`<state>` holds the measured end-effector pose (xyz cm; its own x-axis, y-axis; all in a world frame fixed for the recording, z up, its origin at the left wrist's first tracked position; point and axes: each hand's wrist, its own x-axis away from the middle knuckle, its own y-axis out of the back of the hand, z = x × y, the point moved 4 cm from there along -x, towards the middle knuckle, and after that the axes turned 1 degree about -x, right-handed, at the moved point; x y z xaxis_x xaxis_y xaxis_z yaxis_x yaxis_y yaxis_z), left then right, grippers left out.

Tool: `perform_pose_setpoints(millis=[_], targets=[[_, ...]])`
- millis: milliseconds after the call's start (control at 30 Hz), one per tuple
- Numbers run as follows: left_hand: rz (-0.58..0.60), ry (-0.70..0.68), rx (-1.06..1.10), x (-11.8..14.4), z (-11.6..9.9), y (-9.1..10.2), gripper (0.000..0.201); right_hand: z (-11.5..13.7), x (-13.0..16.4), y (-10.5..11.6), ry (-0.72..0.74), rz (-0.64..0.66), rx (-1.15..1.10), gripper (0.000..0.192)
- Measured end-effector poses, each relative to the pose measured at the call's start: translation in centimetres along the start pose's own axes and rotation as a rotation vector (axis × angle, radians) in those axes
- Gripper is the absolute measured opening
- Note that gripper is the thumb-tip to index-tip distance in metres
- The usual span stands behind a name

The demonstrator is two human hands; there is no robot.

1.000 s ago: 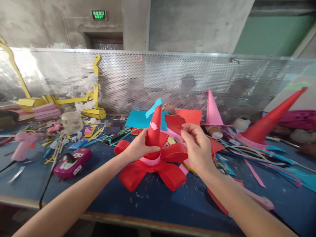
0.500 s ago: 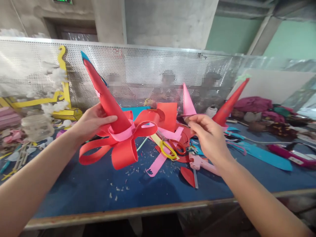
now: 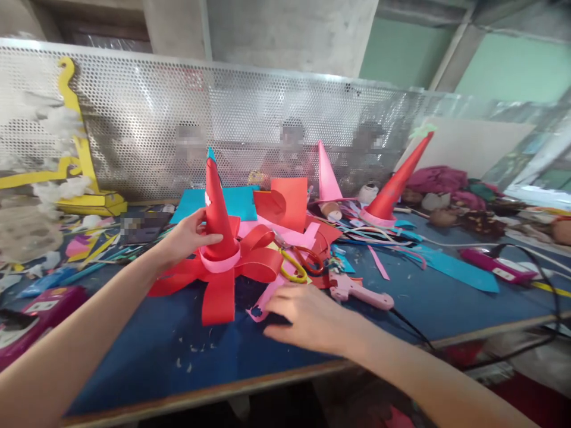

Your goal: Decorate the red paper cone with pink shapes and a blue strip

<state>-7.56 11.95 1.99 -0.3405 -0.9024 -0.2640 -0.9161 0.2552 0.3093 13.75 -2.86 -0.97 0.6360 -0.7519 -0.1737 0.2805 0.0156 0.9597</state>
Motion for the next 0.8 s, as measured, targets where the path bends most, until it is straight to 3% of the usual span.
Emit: perform_pose_setpoints(millis=[100,233,333,467,633,800], targets=[[-0.005,-0.005,0.014,0.6,0.3,-0.3,0.055,1.2,-0.4,-1.8,0.081,-0.062,0.262,0.029],[-0.012,-0.026,0.021,1.2,0.0,-0.9,0.053,1.5,-0.3,-3.0,0.19,-0.188,0.445,0.008],[0.016,-0.029,-0.012,1.4,0.0,-1.3,0.056,1.3,-0.1,-3.4,0.238,-0.218,0.464,0.011],[0.024,-0.028,0.022,1.5,0.3,-1.4,0.056,-0.1,0.0,-1.7,0.125,-0.379,0.215,0.019],[-0.003,-0.03,0.025,1.7,0.4,-1.5,0.059,-4.0,-0.3,3.6,-0.293,-0.574,-0.336,0.02],[-0.021,-0.069,-0.077,2.5,0.1,-1.4,0.063,-5.3,-0.8,7.3,-0.385,-0.807,-0.61,0.023]])
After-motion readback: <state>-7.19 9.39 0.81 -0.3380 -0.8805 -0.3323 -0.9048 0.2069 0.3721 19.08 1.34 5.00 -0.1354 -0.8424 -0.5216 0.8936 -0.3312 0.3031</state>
